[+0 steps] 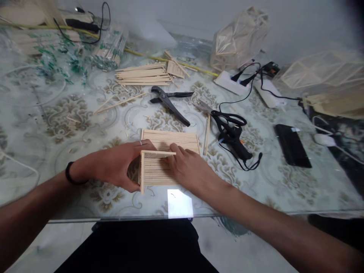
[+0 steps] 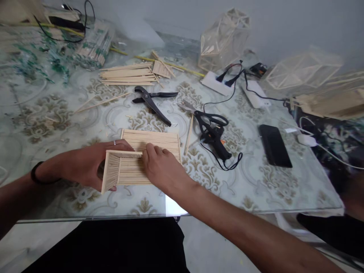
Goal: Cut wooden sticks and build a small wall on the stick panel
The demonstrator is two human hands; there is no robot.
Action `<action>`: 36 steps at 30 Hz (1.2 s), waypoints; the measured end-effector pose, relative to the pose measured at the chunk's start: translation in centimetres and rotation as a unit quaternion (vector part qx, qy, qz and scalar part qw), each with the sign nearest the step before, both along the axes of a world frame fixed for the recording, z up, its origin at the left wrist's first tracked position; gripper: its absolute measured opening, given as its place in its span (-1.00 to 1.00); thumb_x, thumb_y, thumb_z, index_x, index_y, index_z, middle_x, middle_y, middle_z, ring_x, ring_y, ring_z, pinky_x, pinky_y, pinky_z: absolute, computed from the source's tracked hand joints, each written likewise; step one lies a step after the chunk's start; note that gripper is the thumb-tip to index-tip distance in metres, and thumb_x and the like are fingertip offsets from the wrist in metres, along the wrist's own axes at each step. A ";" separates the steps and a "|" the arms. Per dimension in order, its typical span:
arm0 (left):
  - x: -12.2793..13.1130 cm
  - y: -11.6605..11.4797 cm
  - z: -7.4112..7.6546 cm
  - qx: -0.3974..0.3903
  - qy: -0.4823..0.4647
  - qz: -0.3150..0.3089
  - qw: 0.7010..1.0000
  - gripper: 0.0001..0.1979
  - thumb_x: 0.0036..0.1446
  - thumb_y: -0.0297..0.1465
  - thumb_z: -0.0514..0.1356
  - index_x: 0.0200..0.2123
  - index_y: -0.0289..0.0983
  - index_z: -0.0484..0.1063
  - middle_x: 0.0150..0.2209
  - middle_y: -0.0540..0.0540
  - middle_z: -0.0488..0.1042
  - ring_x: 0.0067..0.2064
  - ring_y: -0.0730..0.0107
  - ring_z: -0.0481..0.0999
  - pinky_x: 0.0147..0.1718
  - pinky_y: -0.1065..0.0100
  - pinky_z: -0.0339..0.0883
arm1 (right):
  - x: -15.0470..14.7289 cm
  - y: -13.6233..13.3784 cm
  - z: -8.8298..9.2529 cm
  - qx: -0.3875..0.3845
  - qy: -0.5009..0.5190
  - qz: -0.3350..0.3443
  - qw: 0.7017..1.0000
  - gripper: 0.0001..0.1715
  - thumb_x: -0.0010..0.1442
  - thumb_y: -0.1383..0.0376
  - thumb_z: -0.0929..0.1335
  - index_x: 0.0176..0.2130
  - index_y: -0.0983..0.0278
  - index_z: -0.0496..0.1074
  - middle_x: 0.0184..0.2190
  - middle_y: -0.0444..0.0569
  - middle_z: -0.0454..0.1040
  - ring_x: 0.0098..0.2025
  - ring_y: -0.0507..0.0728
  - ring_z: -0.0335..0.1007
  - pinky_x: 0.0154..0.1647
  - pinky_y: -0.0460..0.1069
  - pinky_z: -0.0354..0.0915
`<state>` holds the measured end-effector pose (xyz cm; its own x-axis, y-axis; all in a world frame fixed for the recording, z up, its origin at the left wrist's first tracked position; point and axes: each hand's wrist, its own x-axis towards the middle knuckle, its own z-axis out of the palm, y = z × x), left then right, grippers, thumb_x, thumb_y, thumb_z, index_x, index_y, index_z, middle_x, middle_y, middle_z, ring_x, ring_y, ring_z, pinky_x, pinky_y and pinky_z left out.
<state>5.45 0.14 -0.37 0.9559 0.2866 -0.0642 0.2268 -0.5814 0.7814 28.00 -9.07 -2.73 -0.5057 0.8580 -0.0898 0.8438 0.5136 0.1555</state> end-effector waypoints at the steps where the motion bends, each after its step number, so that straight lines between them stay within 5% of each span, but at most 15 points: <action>1: 0.0 0.0 -0.1 0.001 -0.004 -0.001 1.000 -0.33 -0.03 -0.35 0.43 0.15 -0.23 0.32 0.14 -0.15 0.42 0.14 0.11 0.43 0.16 0.18 0.31 | -0.2 -0.1 0.0 -0.004 -0.003 -0.011 1.000 -0.83 0.34 0.49 0.19 -0.22 0.31 0.32 -0.26 0.08 0.41 -0.30 0.20 0.37 -0.38 0.05 0.22; 8: -0.1 0.1 -0.6 0.007 -0.023 -0.001 1.000 -0.33 -0.06 -0.27 0.41 0.14 -0.23 0.34 0.07 -0.13 0.46 0.08 0.09 0.47 0.10 0.14 0.37 | 1.6 0.6 0.6 -0.074 0.055 0.005 0.996 -0.86 0.31 0.47 0.20 -0.23 0.30 0.30 -0.23 0.09 0.43 -0.42 0.11 0.29 -0.40 0.02 0.17; 11: -0.1 0.0 -0.3 0.016 -0.017 0.008 1.000 -0.39 0.00 -0.23 0.34 0.13 -0.24 0.35 0.05 -0.05 0.44 0.09 0.15 0.47 0.13 0.21 0.35 | 4.2 1.4 1.6 -0.096 0.151 -0.068 0.982 -0.94 0.29 0.41 0.22 -0.26 0.27 0.26 -0.31 -0.02 0.41 -0.52 0.04 0.20 -0.48 -0.02 0.09; 14: 0.0 0.0 -0.1 0.007 -0.021 0.006 1.000 -0.35 -0.05 -0.24 0.39 0.12 -0.26 0.34 0.06 -0.11 0.45 0.10 0.10 0.46 0.15 0.16 0.34 | 5.9 1.9 2.6 -0.053 0.252 -0.127 0.958 -0.80 0.33 0.36 0.21 -0.37 0.22 0.22 -0.50 -0.14 0.31 -0.53 0.03 0.19 -0.47 -0.04 0.08; 16: 0.1 0.0 0.0 -0.003 -0.022 0.000 1.000 -0.33 -0.07 -0.31 0.43 0.13 -0.26 0.33 0.08 -0.17 0.44 0.12 0.07 0.45 0.17 0.10 0.32 | 5.7 1.7 2.8 -0.029 0.306 -0.132 0.942 -0.73 0.38 0.32 0.22 -0.40 0.23 0.28 -0.50 -0.13 0.34 -0.48 0.04 0.25 -0.44 -0.05 0.12; 22: 0.2 0.1 0.4 -0.031 0.004 -0.014 0.999 -0.30 0.00 -0.42 0.40 0.21 -0.22 0.27 0.15 -0.14 0.38 0.18 0.11 0.37 0.23 0.13 0.25 | 1.2 -0.9 0.8 -0.076 0.403 -0.140 0.901 -0.91 0.31 0.27 0.38 -0.21 0.26 0.47 -0.26 -0.04 0.51 -0.26 0.09 0.45 -0.24 -0.02 0.32; 28: 0.1 0.1 -0.5 -0.052 0.002 -0.014 0.999 -0.33 0.05 -0.46 0.36 0.21 -0.18 0.21 0.17 -0.14 0.34 0.19 0.14 0.35 0.24 0.10 0.26 | -0.6 -1.5 -0.4 -0.030 0.394 -0.201 0.896 -0.92 0.31 0.28 0.38 -0.22 0.26 0.45 -0.28 -0.03 0.51 -0.20 0.17 0.44 -0.18 0.05 0.32; 36: 0.2 0.3 -1.7 -0.053 -0.001 -0.006 0.999 -0.19 -0.04 -0.51 0.39 0.24 -0.09 0.12 0.21 -0.11 0.31 0.25 0.12 0.33 0.28 0.11 0.25 | -0.6 -0.6 -0.1 -0.061 0.315 -0.185 0.929 -0.93 0.25 0.43 0.32 -0.28 0.29 0.40 -0.31 0.00 0.45 -0.31 0.17 0.33 -0.29 0.05 0.20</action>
